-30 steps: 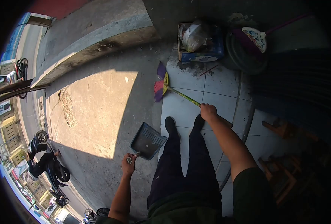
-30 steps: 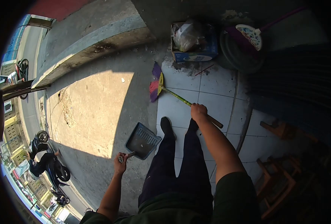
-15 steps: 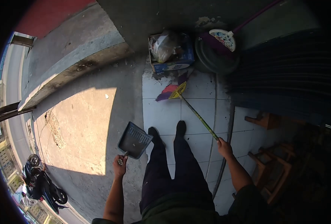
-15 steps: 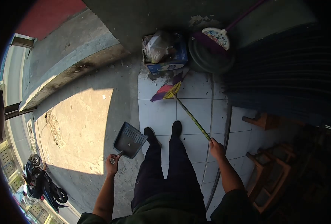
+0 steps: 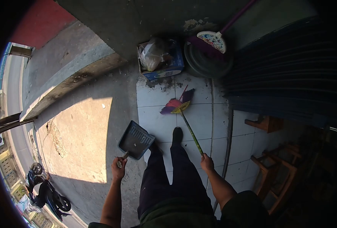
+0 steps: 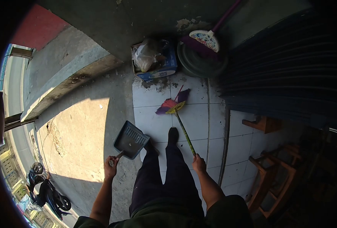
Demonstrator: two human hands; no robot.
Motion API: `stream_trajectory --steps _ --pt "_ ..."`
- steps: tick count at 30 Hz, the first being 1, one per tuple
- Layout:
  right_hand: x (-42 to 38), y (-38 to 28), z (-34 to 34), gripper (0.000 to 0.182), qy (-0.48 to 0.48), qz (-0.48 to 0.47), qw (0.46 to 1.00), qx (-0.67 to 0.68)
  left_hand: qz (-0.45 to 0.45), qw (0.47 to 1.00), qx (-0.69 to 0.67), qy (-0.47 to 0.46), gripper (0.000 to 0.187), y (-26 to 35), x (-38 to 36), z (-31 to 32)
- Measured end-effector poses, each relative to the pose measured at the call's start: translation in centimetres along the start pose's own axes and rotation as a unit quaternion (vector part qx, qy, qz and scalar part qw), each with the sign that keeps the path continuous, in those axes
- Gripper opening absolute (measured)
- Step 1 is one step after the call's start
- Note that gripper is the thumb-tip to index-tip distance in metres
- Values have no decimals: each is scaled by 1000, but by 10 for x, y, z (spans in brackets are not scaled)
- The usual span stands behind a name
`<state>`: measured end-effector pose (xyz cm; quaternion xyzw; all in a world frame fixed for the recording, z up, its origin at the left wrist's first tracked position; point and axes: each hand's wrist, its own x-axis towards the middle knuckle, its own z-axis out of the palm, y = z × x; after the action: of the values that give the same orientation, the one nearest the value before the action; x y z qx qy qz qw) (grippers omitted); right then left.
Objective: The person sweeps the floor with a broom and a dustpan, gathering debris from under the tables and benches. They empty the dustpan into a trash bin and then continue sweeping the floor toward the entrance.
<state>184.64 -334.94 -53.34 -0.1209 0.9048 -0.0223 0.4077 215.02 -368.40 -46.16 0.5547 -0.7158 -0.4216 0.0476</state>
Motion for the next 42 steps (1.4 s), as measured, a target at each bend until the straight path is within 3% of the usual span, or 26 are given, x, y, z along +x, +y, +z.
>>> stream_trajectory --steps 4,7,12,16,18,21,25,28,31,35,37,42 --pt "-12 -10 -8 30 0 -4 1000 30 -23 1000 9 1 22 13 -3 16" --pt "28 -42 3 33 24 -51 996 65 -47 999 12 -5 23 18 -8 34" --pt "88 -115 -21 25 8 -75 997 -7 -40 998 41 -37 24 28 -5 44" --pt "71 -75 -9 24 -7 -47 999 -24 -4 997 52 -59 24 33 7 39" --pt "56 -39 -1 26 -31 -22 998 -55 117 987 103 -29 23 30 15 38" --pt "22 -20 -5 25 -44 2 995 -92 69 993 78 -60 22 24 32 37" --pt "-23 -4 7 30 -21 0 999 -40 100 989 74 -81 22 15 68 53" --pt "-53 -7 24 33 52 -33 998 1 83 989 84 -92 21 2 102 67" --pt "-75 -26 35 32 37 39 996 69 101 981 106 -126 17 -6 134 81" --pt "-63 -48 60 31 74 112 987 87 117 973 115 -163 17 -29 178 109" --pt "-42 -60 74 29 108 128 973 159 117 972 126 -158 17 -34 195 124" --pt "0 -106 84 30 38 186 961 201 119 968 137 -173 14 -39 219 152"
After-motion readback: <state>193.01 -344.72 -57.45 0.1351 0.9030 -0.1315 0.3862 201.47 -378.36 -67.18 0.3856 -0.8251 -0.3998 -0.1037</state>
